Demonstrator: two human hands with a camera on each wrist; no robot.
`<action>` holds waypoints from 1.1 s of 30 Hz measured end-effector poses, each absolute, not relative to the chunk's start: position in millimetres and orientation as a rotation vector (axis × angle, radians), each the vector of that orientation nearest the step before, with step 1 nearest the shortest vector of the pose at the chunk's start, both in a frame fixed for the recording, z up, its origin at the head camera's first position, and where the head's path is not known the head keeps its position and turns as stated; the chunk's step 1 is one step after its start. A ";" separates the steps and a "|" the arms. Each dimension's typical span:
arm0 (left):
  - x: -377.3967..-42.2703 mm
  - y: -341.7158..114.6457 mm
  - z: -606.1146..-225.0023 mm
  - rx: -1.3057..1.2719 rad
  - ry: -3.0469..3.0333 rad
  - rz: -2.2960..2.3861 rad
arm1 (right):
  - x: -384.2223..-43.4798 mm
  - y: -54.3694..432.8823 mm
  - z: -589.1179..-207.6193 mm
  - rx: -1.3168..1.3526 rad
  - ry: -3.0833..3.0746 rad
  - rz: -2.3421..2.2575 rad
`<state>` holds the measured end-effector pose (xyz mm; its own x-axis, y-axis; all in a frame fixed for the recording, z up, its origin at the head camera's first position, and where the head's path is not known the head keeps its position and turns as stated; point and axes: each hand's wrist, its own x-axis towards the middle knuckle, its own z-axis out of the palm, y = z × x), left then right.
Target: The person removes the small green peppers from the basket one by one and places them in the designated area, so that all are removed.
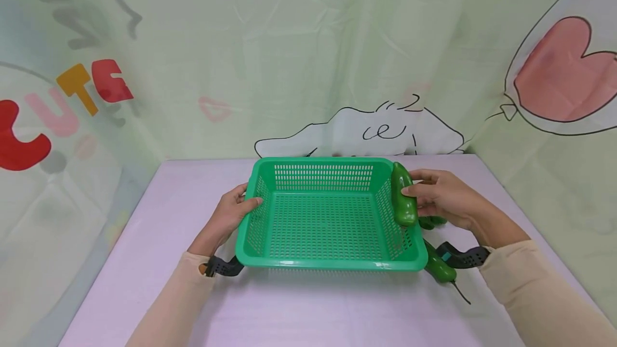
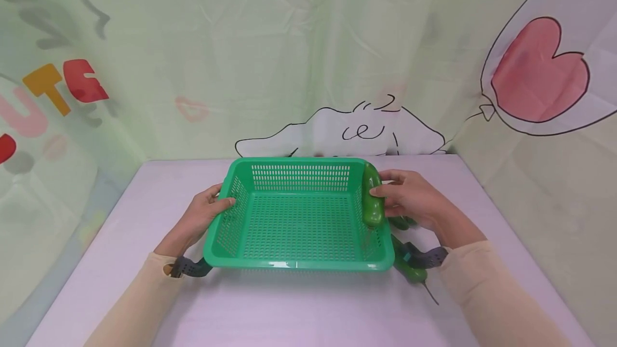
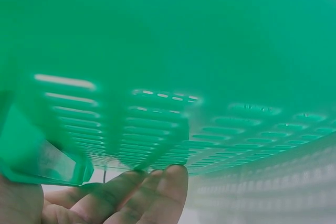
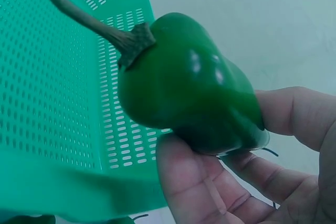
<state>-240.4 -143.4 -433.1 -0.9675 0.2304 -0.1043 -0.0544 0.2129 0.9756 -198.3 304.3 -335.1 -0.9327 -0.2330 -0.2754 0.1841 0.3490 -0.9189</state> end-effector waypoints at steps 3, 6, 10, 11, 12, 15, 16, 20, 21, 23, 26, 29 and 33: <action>-240.1 -143.0 -432.3 0.168 2.257 1.834 | -196.2 307.0 -335.7 -0.036 2.269 -1.609; -239.8 -142.8 -432.1 0.165 2.259 1.833 | -194.5 309.7 -336.3 -0.033 2.280 -1.603; -239.9 -142.6 -432.0 0.165 2.262 1.832 | -192.9 314.8 -338.4 -0.034 2.305 -1.583; -239.9 -142.5 -432.1 0.164 2.263 1.832 | -192.5 316.1 -339.0 -0.035 2.308 -1.579; -240.0 -142.6 -432.2 0.164 2.264 1.831 | -192.2 317.5 -339.7 -0.036 2.312 -1.574; -240.3 -142.7 -432.6 0.163 2.264 1.833 | -190.5 321.7 -341.6 -0.035 2.318 -1.563; -240.4 -142.7 -432.7 0.163 2.264 1.833 | -189.9 323.2 -342.2 -0.034 2.320 -1.560; -240.6 -142.6 -433.0 0.164 2.264 1.831 | -187.6 329.7 -344.1 -0.022 2.324 -1.563; -240.6 -142.5 -432.9 0.162 2.264 1.832 | -187.2 331.3 -344.6 -0.020 2.325 -1.565; -240.8 -142.5 -432.8 0.163 2.263 1.832 | -186.5 334.5 -345.4 -0.016 2.326 -1.567; -241.1 -142.5 -432.7 0.164 2.263 1.835 | -185.3 339.3 -347.0 -0.012 2.330 -1.566; -241.6 -142.8 -432.8 0.167 2.262 1.832 | -183.8 343.7 -349.0 -0.011 2.337 -1.559; -241.7 -143.5 -433.1 0.169 2.259 1.826 | -181.1 348.7 -351.7 0.001 2.350 -1.534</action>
